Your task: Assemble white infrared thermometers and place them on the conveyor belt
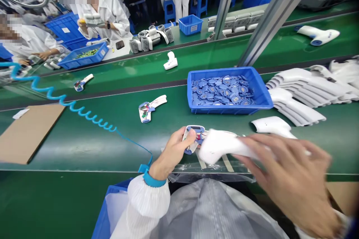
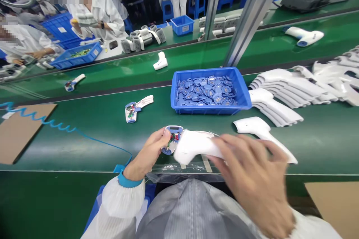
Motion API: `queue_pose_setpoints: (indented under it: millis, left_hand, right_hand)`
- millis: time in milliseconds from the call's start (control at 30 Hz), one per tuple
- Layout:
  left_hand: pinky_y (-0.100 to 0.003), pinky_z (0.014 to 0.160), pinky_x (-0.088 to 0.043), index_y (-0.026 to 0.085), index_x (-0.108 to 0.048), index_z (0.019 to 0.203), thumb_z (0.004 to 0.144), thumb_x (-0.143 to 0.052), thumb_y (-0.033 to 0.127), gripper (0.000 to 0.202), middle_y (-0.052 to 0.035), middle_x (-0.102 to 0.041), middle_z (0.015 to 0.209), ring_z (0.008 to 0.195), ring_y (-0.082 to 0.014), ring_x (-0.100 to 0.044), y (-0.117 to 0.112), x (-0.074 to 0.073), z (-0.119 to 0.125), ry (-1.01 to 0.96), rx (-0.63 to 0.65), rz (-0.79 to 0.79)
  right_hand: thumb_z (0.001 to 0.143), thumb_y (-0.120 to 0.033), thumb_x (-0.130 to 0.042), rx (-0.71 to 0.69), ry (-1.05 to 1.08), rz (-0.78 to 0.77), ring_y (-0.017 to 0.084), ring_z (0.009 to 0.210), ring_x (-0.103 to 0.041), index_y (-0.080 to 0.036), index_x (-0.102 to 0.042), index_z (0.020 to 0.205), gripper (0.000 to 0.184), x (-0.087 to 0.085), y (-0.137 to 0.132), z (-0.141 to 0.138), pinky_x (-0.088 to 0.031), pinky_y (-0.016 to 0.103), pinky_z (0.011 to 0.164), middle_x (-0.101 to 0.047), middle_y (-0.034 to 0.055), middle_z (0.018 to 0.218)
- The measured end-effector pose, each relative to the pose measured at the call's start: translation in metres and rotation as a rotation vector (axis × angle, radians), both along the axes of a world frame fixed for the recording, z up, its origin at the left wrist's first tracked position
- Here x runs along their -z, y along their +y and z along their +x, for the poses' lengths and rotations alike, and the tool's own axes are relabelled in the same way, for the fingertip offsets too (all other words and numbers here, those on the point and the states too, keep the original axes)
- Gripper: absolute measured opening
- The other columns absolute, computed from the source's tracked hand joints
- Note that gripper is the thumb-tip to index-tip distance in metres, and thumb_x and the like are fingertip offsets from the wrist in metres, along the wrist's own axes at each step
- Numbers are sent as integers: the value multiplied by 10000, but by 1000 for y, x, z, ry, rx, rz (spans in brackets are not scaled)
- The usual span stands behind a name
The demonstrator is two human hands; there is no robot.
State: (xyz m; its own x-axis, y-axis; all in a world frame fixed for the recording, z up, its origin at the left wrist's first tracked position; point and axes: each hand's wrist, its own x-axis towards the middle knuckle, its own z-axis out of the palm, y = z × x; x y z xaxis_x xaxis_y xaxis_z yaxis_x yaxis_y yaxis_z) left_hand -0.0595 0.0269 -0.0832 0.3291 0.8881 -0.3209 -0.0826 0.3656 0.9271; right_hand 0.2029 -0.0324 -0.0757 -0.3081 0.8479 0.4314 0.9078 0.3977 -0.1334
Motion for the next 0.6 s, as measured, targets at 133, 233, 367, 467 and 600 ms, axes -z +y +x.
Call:
queue_pose_setpoints:
  millis: [133, 233, 367, 467, 600]
  left_hand:
    - [-263, 715, -485, 161, -674, 1219, 884, -722, 524, 496, -84, -709, 1036, 865, -191, -646, -3, 5, 0, 52, 47, 55]
    - [-246, 629, -436, 144, -707, 1122, 874, -735, 468, 409, -45, -697, 897, 750, -158, -605, -6, 2, 1, 248, 38, 146]
    - [-251, 666, -450, 205, -707, 1137, 859, -755, 450, 374, -4, -727, 950, 785, -149, -615, -10, -7, 3, 408, 82, 279]
    - [-252, 662, -479, 201, -669, 1131, 800, -802, 442, 431, -8, -745, 984, 806, -164, -658, -9, -9, 4, 457, 72, 331]
    - [-280, 576, -452, 160, -680, 961, 846, -657, 281, 169, -58, -754, 852, 702, -204, -686, -7, -7, 3, 637, 171, 477]
  right_hand:
    - [969, -248, -661, -104, -142, 173, 303, 1016, -661, -180, -604, 1240, 284, -9, 21, -53, -381, 526, 930, -735, 94, 1167]
    - [1014, -384, -582, -112, -8, 0, 308, 1027, -664, -143, -583, 1291, 367, 4, 30, -57, -434, 507, 901, -719, 122, 1186]
    - [1047, -501, -461, -194, 489, -433, 209, 982, -679, -209, -546, 1410, 474, 2, 40, -62, -516, 346, 782, -710, 76, 1158]
    - [1025, -515, -492, -99, 693, -512, 152, 803, -644, -253, -724, 1104, 359, -13, 53, -87, -467, 283, 677, -692, 19, 941]
    - [1001, -504, -535, 6, 537, -250, 120, 599, -499, -199, -553, 621, 488, -16, 69, -125, -320, 299, 598, -560, -7, 637]
